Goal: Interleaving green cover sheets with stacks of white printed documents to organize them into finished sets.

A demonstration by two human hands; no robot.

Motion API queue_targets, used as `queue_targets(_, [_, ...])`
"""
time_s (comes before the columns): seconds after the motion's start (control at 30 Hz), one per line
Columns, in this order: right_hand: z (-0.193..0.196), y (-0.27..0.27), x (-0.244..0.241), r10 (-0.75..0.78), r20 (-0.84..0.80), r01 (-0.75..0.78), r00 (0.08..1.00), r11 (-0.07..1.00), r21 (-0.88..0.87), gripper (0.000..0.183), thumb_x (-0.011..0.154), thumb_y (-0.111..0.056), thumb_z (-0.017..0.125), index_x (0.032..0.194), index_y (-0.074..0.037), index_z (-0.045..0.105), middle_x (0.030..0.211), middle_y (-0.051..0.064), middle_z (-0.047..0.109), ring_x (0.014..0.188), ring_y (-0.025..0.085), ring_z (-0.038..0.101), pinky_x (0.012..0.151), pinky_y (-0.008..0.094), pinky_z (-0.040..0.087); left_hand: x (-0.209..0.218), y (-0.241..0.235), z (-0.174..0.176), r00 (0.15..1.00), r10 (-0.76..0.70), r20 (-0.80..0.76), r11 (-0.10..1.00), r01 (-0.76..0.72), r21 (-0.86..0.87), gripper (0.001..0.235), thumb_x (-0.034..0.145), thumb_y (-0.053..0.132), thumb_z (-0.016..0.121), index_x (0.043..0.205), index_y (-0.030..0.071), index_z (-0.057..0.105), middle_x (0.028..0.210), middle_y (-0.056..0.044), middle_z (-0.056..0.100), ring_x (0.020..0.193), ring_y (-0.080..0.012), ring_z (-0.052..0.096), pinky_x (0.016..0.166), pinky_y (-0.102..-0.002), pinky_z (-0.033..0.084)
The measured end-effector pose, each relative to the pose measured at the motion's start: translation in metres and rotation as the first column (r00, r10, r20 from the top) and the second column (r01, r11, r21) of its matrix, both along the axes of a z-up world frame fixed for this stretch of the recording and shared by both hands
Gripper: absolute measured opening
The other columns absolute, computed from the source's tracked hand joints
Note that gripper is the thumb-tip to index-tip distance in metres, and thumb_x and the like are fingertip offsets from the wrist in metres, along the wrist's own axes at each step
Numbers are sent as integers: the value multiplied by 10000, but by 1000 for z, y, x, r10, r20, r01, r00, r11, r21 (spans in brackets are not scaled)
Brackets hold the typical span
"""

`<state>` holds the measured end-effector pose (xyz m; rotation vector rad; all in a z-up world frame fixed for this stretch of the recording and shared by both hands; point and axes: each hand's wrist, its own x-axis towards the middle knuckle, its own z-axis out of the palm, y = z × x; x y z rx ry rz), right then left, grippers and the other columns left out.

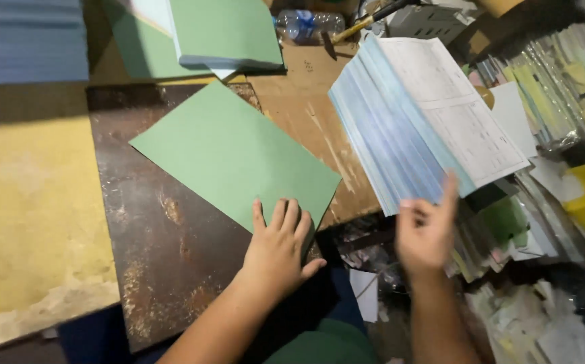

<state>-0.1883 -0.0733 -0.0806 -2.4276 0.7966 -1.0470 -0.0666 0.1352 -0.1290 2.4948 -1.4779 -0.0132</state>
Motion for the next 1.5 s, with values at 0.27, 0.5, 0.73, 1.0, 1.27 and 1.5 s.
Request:
queue_targets(0.27, [-4,-59,-28,-77,-47,81,996,993,91,824,957,6,550,1707,-76,218,838,87,635,613,110,463,600,253,414,-9,-13,-46,986,121,114,991,-113,-73,1045,772,853,488,1512,121,402,1591,-198,348,1510,-364,257,1139,-773,230])
queue_targets(0.5, [16,-9,-6,-128,-247,100,961,988,-121,523,1015,-51,518,1538,-27,518,643,-37,243,544,97,180,478,303,214,-12,-15,-45,990,123,75,988,-129,82,1058,782,859,331,1580,176,212,1683,-180,178,1569,-375,111,1170,-779,228])
queue_targets(0.73, [2,-14,-2,-183,-307,108,934,963,-245,553,983,-45,512,1534,8,518,623,-22,240,518,108,193,472,316,229,-13,-16,-43,989,143,28,984,-145,101,1049,778,830,287,1595,191,136,1712,-179,90,1590,-375,36,1204,-764,176])
queue_targets(1.0, [-3,-15,2,-212,-337,159,917,971,-178,562,984,-82,498,1541,-7,502,565,-50,224,482,102,215,458,325,227,-14,-17,-44,988,149,37,979,-153,134,1060,776,840,280,1606,203,109,1721,-165,69,1594,-366,11,1204,-758,154])
queue_targets(1.27, [-6,-16,1,-178,-377,151,909,983,-101,533,981,-94,499,1509,-32,532,526,-72,224,446,86,191,414,314,180,-13,-15,-41,989,142,38,982,-146,121,1030,792,816,286,1601,197,128,1715,-175,85,1590,-365,30,1201,-762,166])
queue_targets(1.5, [-9,-16,1,-232,-365,213,902,973,-92,558,956,-111,505,1510,-93,561,586,-55,244,497,94,202,460,310,216,-14,-18,-44,990,139,20,982,-140,130,1047,787,824,297,1604,198,112,1716,-171,75,1590,-369,9,1199,-765,155])
